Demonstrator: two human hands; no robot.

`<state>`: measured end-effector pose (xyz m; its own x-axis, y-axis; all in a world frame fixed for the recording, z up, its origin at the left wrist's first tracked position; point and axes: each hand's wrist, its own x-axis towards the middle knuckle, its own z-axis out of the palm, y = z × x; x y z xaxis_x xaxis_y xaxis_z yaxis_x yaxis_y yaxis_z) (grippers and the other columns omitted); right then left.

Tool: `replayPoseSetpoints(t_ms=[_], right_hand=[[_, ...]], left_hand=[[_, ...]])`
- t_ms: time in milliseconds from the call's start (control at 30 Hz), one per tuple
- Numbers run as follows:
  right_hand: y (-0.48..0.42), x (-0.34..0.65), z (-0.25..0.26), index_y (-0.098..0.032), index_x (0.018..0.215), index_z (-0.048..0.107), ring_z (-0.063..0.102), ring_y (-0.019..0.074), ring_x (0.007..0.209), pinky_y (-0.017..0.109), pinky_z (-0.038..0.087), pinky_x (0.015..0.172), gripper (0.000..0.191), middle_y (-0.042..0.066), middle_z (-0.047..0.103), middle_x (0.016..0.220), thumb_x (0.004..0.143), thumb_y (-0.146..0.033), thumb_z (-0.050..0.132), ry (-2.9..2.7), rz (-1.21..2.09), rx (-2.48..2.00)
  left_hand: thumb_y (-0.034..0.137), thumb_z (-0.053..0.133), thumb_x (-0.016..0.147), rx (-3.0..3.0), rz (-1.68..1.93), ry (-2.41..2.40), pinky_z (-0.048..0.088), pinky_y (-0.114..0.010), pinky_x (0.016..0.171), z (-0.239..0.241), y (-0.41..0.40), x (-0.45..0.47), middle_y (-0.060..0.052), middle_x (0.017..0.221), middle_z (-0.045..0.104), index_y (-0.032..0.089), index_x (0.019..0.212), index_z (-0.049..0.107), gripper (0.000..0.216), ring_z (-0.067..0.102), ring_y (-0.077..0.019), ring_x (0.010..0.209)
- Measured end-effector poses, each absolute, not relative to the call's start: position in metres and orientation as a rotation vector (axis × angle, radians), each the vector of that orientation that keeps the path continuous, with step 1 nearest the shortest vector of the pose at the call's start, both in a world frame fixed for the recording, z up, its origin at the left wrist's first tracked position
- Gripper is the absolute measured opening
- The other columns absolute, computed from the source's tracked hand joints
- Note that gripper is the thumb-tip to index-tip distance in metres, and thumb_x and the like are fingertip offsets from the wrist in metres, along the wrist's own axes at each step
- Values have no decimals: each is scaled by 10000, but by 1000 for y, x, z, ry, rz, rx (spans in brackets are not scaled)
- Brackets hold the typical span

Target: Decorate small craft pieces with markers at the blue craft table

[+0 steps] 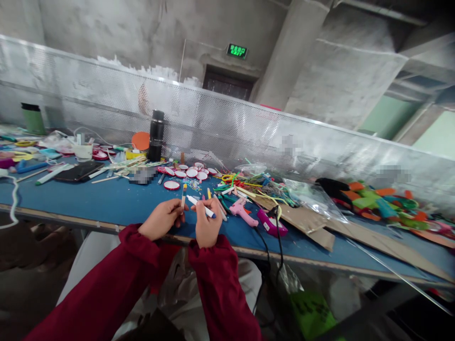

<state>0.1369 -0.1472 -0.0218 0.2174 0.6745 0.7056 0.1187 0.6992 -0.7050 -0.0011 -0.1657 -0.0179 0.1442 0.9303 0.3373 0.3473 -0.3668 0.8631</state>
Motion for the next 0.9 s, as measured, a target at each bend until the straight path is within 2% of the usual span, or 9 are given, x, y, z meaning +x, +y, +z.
replayPoseSetpoints(t_ms=[600,733,900], right_hand=[[-151,137,-21,-185,708,551,554,121,666,256,447,675,176,-20,604,662,848,-290,544,-1309,465,-705],[-152,135,-21,-184,765,544,571,117,646,252,459,656,150,-19,615,687,859,-302,547,-1314,576,-645],[-148,134,-25,-181,895,589,605,133,730,263,477,711,166,4,640,761,868,-339,545,-1335,592,-665]], left_hand=[[352,411,884,1783,1213,1220,397,-230,522,-18,-166,-1,7,700,606,166,944,559,245,531,-106,521],[375,411,892,1779,1241,1226,402,-234,519,-19,-166,-2,12,704,599,170,967,556,263,525,-107,515],[399,412,900,1794,1272,1229,407,-236,524,-22,-165,-3,18,704,592,178,966,553,270,519,-107,514]])
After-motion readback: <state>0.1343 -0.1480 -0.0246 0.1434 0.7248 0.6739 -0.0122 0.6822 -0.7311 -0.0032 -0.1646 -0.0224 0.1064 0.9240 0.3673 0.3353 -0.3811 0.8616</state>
